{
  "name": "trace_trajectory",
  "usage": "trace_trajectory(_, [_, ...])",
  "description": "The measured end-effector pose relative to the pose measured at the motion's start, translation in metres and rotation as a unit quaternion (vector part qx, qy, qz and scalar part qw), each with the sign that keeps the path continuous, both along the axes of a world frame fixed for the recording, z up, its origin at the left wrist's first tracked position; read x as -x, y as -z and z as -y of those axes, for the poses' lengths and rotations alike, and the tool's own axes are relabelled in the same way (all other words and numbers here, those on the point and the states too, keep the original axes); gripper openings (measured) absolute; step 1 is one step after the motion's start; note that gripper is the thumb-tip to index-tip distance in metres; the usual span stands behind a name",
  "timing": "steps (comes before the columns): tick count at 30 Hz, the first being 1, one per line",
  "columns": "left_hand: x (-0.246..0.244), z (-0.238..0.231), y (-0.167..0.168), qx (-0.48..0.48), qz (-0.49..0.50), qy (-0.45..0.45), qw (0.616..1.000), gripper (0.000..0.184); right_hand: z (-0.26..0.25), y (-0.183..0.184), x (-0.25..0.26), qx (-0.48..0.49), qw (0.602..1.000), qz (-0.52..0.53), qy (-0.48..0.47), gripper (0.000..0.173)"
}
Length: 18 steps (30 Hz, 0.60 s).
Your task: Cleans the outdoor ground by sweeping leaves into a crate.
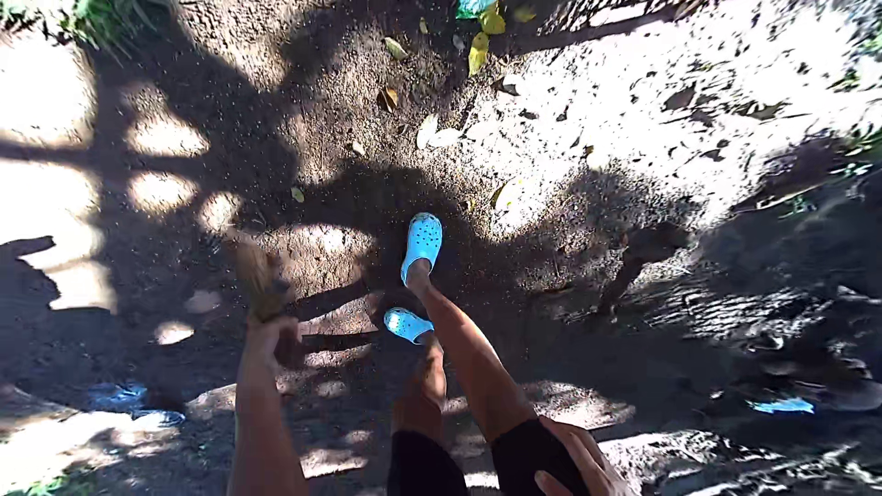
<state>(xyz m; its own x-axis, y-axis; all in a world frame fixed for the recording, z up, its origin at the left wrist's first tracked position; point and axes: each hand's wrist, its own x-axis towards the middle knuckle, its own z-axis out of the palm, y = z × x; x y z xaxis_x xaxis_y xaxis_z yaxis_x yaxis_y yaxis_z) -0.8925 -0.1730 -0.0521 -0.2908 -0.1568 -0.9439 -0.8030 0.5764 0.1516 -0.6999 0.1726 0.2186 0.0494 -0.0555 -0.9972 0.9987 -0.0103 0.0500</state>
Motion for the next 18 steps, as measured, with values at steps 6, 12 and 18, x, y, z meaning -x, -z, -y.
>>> trace_trajectory(6, [-0.056,-0.233,0.110,-0.072,0.089,-0.030,0.993,0.027,-0.021,0.008,-0.003,-0.025,0.999,0.001,0.025,0.048])
trace_trajectory(12, [-0.086,-0.309,-0.022,-0.221,0.133,0.061,0.964,0.113,0.016,0.023,-0.166,-0.144,0.973,-0.179,0.010,0.070])
trace_trajectory(18, [0.091,-0.183,-0.017,-0.044,0.009,0.074,0.996,0.074,-0.098,-0.009,0.016,-0.013,0.993,-0.010,0.116,0.048])
